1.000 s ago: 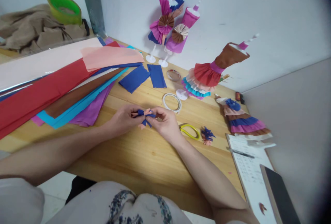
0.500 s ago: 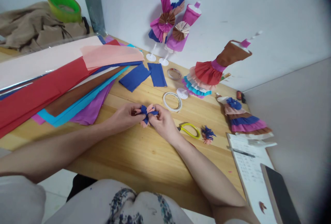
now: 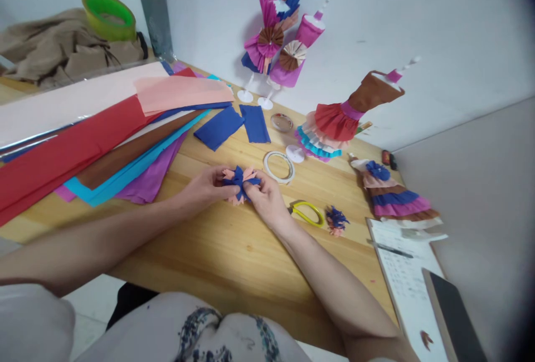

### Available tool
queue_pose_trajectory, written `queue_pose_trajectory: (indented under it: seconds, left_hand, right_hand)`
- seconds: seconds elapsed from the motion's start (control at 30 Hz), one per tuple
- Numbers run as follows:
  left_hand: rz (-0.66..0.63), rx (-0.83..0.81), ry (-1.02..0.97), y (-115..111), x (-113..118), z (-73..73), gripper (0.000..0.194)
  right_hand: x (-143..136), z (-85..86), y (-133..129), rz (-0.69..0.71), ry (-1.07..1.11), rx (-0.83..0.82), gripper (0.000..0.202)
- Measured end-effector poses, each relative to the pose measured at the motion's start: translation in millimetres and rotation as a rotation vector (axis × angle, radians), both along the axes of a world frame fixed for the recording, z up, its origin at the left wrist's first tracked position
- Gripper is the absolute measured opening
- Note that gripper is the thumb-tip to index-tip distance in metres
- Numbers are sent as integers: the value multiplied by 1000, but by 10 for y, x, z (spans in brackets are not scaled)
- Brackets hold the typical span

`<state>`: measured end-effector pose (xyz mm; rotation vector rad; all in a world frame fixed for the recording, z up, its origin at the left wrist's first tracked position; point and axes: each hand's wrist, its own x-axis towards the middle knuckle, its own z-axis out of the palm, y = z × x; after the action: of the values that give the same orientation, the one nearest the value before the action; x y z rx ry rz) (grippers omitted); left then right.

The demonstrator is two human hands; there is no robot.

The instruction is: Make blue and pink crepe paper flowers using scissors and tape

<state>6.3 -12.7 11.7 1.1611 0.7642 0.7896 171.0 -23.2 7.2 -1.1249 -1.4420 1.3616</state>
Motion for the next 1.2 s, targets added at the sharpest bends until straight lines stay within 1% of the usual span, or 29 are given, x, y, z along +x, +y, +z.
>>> queue_pose_trajectory:
  seconds: [0.07,0.13,0.2,0.23,0.27,0.33,0.4,0.43,0.53,0.6,0.7,0.8,0.9,0.97,1.03,1.1,1.2]
  left_hand:
    - [43,-30,-4,-4,0,-7,24]
    - [106,-67,-17,1,-2,-18,42]
    - [147,-86,-32,12,-6,-23,59]
    - [155,-81,-41,16,-8,-23,65]
    - [159,-64,-49,16,-9,-21,67]
    - [169,-3,-59,2,-12,-17,69]
    - [189,69,-56,-25,-15,-22,67]
    - [198,100,-53,-39,-18,-30,66]
    - [180,158,-52,-64,-33,-72,66]
    - [164,214,-46,-65,-45,-106,63]
    - [178,314,-32,-64,-57,-141,53]
    - [242,409,16,-66,-61,-132,42]
    - [327,553,74,-63,-71,-77,26]
    - [357,640,119,-61,-84,-29,15]
    - [363,711,161,-62,-104,20,13]
    - [353,750,153,-64,-131,68,15]
    - [337,690,111,-62,-181,133,13]
  right_hand:
    - [-22,3,-19,24,3,19,6]
    - [-36,1,-48,15,-42,38,5]
    - [-31,-7,-78,-35,-136,93,4]
    - [-21,-14,-90,-73,-201,158,3]
    - [-6,-22,-99,-113,-273,257,1]
    - [32,-40,-109,-174,-416,516,4]
    - [66,-55,-109,-196,-522,755,7]
    - [77,-61,-108,-190,-553,842,7]
    - [92,-73,-109,-172,-604,1024,3]
    - [94,-80,-114,-164,-617,1104,6]
    - [101,-91,-120,-156,-613,1144,9]
    - [114,-103,-122,-155,-621,1153,10]
    - [126,-111,-124,-146,-625,1175,11]
    - [132,-113,-125,-144,-625,1191,11]
    - [136,-107,-125,-151,-627,1209,11]
    - [141,-94,-122,-167,-633,1229,11]
    - [148,-68,-114,-171,-638,1255,12]
